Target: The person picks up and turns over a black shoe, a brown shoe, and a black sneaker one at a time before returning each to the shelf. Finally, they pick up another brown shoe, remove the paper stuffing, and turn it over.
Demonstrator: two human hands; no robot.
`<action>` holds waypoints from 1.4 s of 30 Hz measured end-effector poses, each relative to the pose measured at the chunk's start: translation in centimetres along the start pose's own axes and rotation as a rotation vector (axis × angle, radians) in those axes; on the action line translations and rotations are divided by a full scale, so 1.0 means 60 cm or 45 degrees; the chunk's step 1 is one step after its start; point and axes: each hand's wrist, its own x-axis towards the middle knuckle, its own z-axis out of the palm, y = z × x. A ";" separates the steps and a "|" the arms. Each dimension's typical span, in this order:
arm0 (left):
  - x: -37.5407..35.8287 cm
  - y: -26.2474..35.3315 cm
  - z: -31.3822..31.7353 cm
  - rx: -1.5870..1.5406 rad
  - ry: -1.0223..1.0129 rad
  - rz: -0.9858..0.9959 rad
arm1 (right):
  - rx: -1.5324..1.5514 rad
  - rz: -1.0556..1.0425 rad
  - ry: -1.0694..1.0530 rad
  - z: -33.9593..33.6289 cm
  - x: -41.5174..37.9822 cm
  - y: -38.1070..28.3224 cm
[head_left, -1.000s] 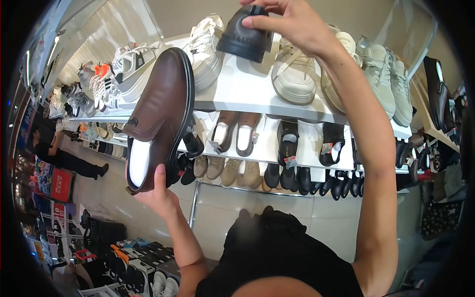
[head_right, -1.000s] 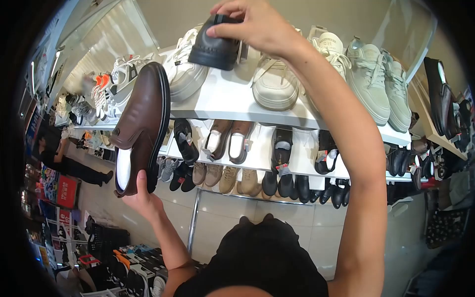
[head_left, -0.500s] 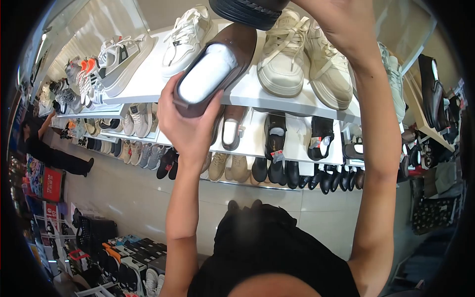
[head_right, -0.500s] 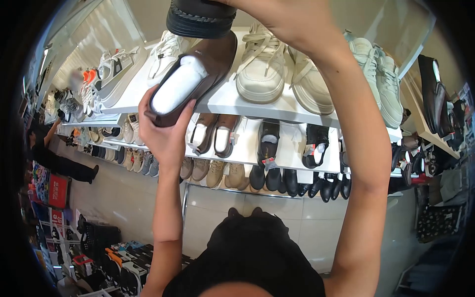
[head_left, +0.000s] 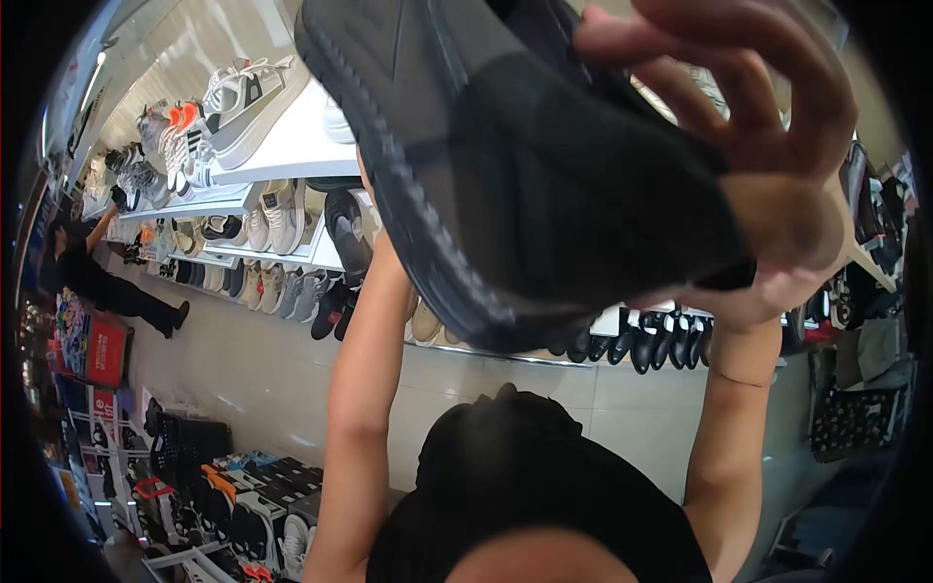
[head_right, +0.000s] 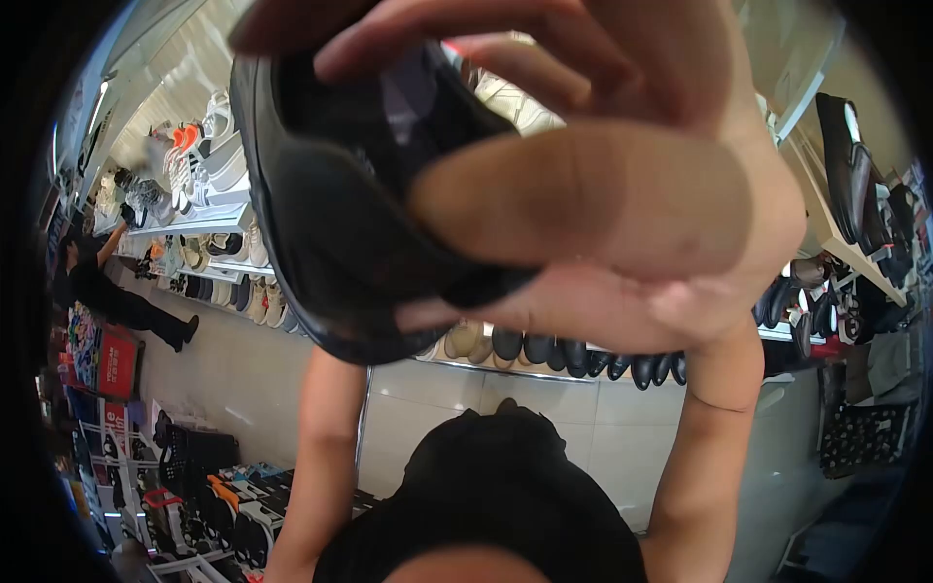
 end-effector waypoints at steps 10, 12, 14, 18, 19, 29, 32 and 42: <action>-0.318 0.130 -0.316 -2.197 -0.130 -1.400 | 0.896 0.558 -0.184 0.127 -0.062 -0.213; -0.417 0.081 -0.358 -2.019 -0.176 -1.496 | 0.944 0.659 -0.165 0.183 -0.090 -0.249; -0.485 0.040 -0.374 -1.831 -0.250 -1.604 | 0.975 0.764 -0.161 0.234 -0.116 -0.282; -0.502 0.042 -0.404 -2.142 -0.281 -1.661 | 0.918 0.874 -0.140 0.277 -0.157 -0.320; -0.486 0.066 -0.410 -1.991 -0.277 -1.686 | 0.914 0.890 -0.148 0.284 -0.166 -0.333; -0.512 0.137 -0.414 -1.638 -0.228 -1.666 | 0.305 1.563 0.339 0.324 -0.192 -0.499; -0.533 0.207 -0.386 -1.423 -0.202 -1.575 | 0.493 1.818 0.690 0.338 -0.241 -0.548; -0.620 0.433 -0.283 -1.280 -0.303 -1.610 | 0.781 1.826 1.150 0.183 -0.410 -0.663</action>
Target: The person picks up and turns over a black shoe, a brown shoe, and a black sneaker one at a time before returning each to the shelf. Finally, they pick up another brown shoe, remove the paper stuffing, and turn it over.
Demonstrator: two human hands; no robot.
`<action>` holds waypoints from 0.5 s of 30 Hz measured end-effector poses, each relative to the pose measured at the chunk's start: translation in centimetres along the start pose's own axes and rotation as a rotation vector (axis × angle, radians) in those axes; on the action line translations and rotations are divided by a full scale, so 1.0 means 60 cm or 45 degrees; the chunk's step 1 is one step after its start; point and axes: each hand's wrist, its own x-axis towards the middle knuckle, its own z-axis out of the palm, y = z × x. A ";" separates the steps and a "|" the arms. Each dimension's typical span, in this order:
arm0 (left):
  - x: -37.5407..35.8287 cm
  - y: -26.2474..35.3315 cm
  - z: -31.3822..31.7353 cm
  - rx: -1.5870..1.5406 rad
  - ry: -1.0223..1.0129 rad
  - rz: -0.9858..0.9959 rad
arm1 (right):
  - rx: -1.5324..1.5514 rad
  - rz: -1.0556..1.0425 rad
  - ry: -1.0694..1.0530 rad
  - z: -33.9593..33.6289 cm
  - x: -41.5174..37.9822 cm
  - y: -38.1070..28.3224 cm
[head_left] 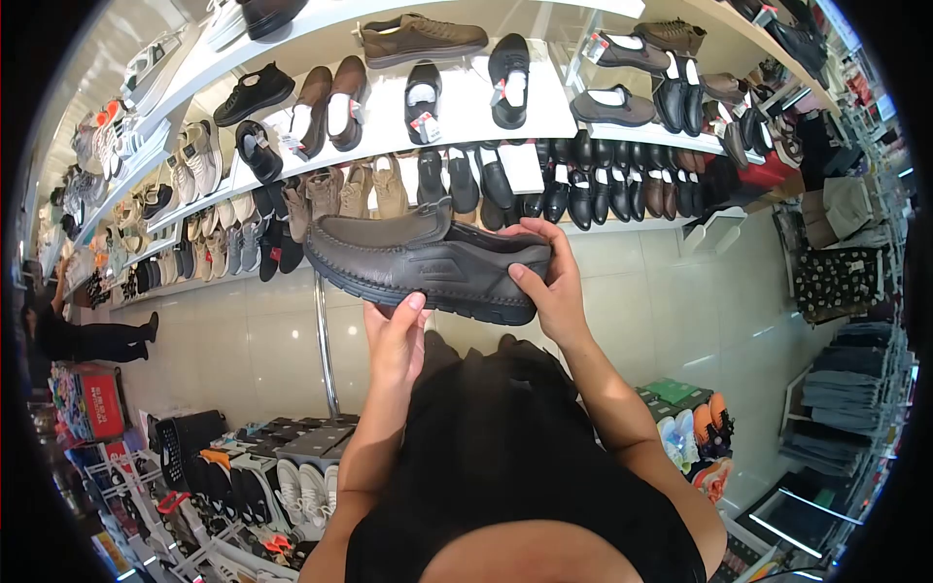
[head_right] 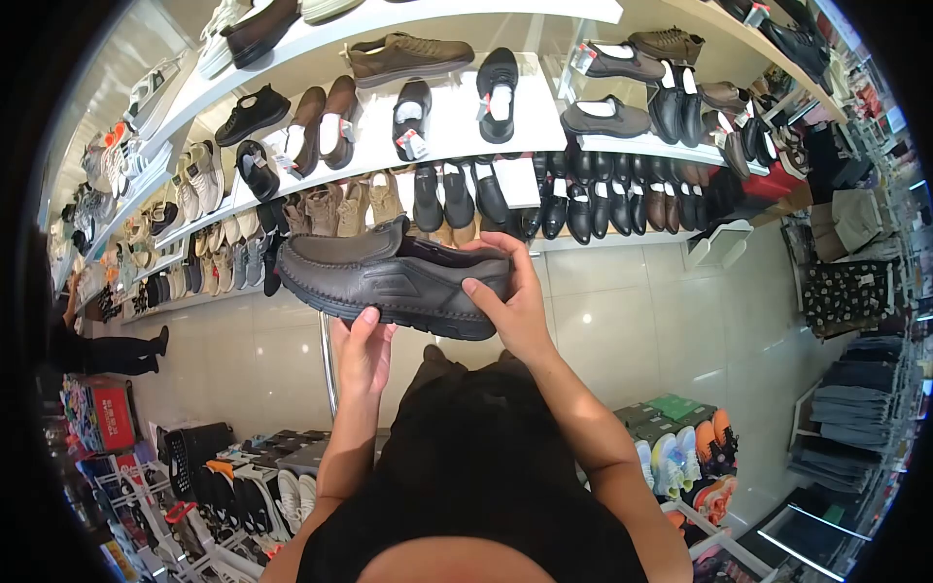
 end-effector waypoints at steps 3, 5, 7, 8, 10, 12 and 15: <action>-0.026 -0.055 0.054 -0.034 0.044 -0.009 | -0.044 0.038 -0.003 -0.068 -0.024 -0.021; -0.043 -0.081 0.073 -0.032 0.054 -0.019 | -0.044 0.050 -0.006 -0.104 -0.036 -0.027; -0.059 -0.099 0.079 0.017 0.109 -0.036 | -0.046 0.064 -0.018 -0.124 -0.042 -0.034; -0.067 -0.103 0.085 0.023 0.118 -0.032 | -0.076 0.065 -0.042 -0.131 -0.045 -0.041; -0.079 -0.107 0.094 0.006 0.134 0.033 | -0.101 0.074 -0.073 -0.138 -0.051 -0.050; -0.086 -0.110 0.080 -0.001 0.151 0.031 | -0.416 -0.159 0.015 -0.137 -0.060 -0.059; -0.094 -0.108 0.065 -0.023 0.156 0.051 | -0.519 -0.730 -0.063 -0.111 -0.086 -0.124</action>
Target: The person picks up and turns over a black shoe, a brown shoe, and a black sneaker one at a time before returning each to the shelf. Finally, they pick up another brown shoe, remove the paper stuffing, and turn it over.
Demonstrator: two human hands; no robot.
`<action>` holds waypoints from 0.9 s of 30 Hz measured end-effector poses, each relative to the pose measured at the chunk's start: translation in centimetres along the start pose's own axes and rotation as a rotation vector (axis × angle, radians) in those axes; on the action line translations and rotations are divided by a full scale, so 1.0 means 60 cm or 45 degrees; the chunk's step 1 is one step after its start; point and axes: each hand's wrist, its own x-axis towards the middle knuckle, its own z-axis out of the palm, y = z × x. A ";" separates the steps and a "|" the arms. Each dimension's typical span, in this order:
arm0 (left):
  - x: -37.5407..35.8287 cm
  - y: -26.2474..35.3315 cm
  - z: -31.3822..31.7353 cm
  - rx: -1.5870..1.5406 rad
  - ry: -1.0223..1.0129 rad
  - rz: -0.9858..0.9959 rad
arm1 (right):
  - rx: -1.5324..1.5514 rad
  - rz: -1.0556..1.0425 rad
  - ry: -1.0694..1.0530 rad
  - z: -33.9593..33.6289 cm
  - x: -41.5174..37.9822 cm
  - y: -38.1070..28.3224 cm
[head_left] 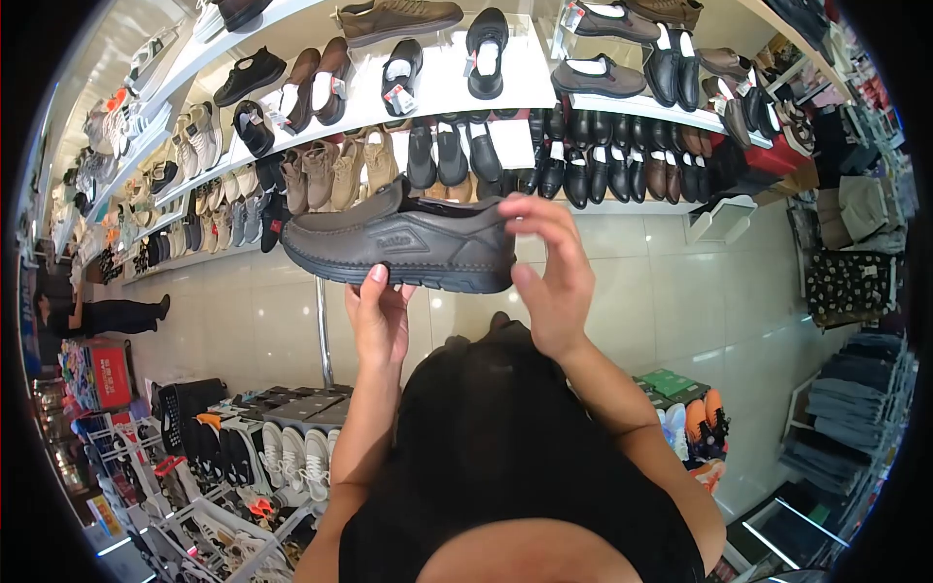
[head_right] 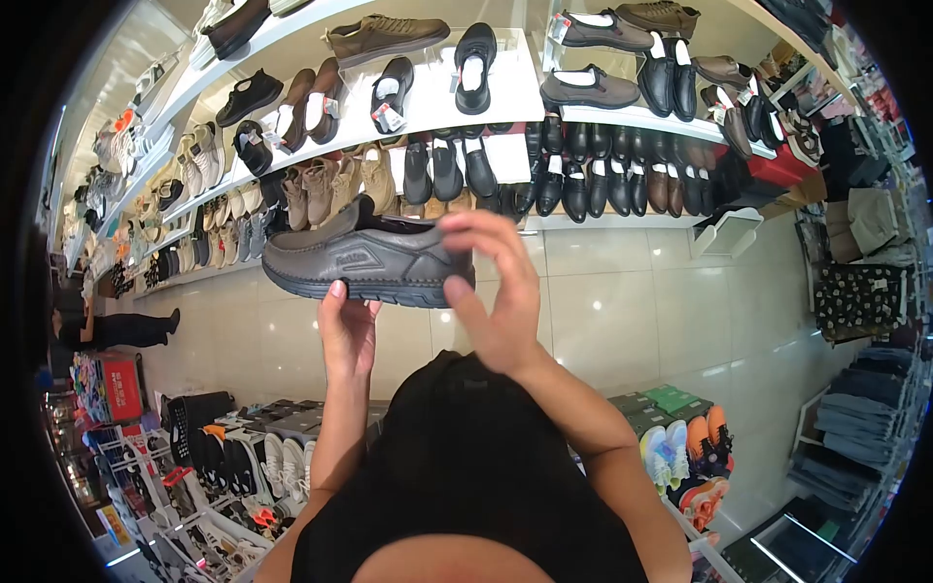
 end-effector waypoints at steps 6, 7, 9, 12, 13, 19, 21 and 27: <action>-0.021 0.015 -0.037 -0.031 -0.013 0.004 | 1.155 -0.207 -0.914 0.079 0.011 -0.239; -0.034 0.018 -0.017 -0.012 0.007 0.072 | 1.103 -0.289 -0.715 0.125 -0.018 -0.273; -0.052 0.028 -0.031 -0.029 -0.004 0.041 | 1.031 -0.343 -0.523 0.191 -0.073 -0.317; -0.073 0.041 -0.067 -0.075 -0.028 0.055 | 0.901 -0.555 -0.283 0.236 -0.104 -0.338; -0.078 0.046 -0.071 -0.105 -0.017 0.067 | 0.915 -0.537 -0.355 0.232 -0.091 -0.339; -0.093 0.036 -0.151 -0.140 -0.086 -0.024 | 0.917 -0.222 -0.430 0.226 -0.098 -0.383; -0.106 0.034 -0.139 -0.151 -0.123 0.012 | 0.893 -0.253 -0.563 0.216 -0.091 -0.371; -0.112 0.008 -0.135 -0.107 -0.241 -0.022 | 0.644 -0.280 -0.721 0.106 -0.093 -0.267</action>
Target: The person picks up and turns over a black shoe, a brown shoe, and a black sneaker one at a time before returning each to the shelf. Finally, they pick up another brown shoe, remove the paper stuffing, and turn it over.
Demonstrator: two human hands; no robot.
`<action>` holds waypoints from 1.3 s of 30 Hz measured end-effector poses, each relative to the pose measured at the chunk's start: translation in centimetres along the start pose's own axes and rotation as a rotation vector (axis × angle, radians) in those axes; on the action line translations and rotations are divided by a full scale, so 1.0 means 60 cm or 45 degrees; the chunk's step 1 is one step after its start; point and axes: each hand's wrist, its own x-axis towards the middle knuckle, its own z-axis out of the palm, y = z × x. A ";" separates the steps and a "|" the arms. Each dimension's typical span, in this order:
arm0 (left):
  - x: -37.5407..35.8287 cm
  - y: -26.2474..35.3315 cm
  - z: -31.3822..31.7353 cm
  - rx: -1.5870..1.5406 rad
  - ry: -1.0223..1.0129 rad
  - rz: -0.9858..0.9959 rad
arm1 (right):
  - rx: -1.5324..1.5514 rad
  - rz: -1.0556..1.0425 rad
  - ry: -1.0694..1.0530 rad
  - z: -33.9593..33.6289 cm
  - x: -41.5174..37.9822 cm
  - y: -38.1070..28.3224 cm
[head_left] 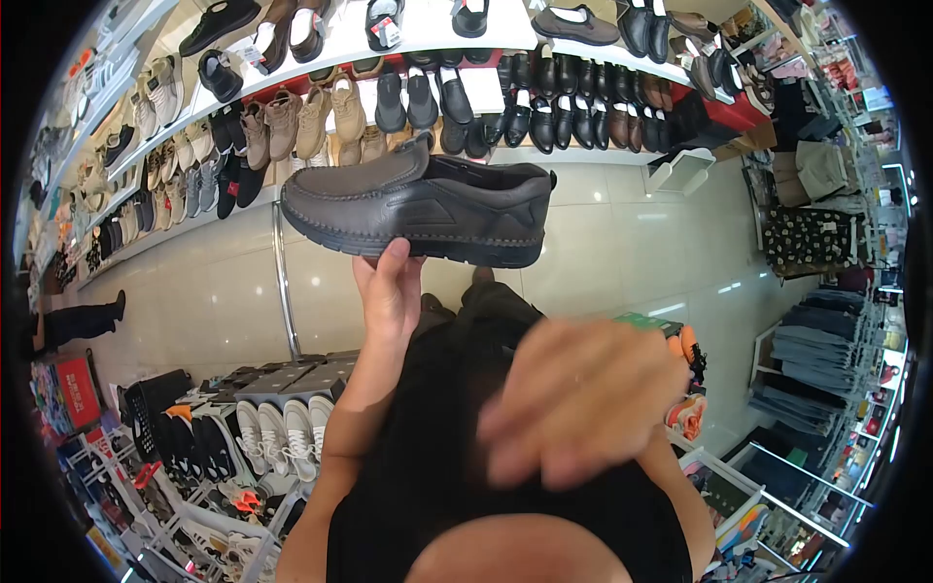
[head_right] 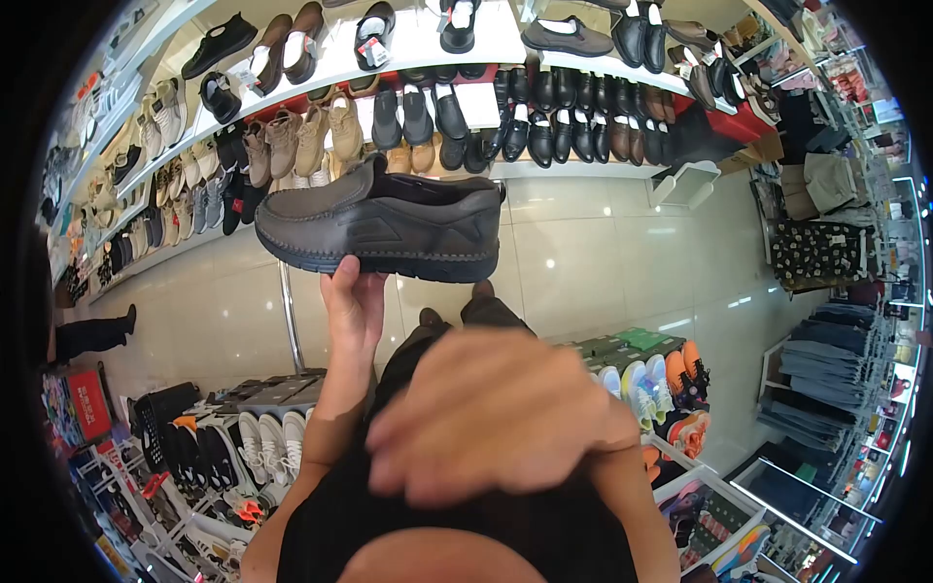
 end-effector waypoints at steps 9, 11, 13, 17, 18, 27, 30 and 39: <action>0.014 -0.105 0.083 -0.080 0.001 -0.109 | -0.148 1.108 1.265 -0.102 -0.238 0.084; 0.012 -0.138 0.124 0.118 -0.087 -0.027 | 0.474 1.138 1.339 -0.142 -0.248 0.083; 0.016 -0.173 0.153 0.220 -0.114 -0.005 | 0.487 1.144 1.337 -0.198 -0.285 0.085; 0.011 -0.225 0.218 0.640 -0.219 -0.067 | 0.588 1.161 1.549 -0.286 -0.331 0.063; 0.005 -0.236 0.233 0.733 -0.239 -0.109 | 0.537 1.196 1.586 -0.305 -0.340 0.056; 0.073 -0.282 0.239 0.872 -0.499 -0.279 | 0.563 0.904 1.644 -0.449 -0.413 0.066; 0.129 -0.281 0.220 0.382 -0.237 -0.851 | 0.617 0.870 1.563 -0.490 -0.407 0.081; 0.289 -0.306 0.306 -0.800 -0.658 -1.706 | 0.324 1.079 1.162 -0.592 -0.323 0.189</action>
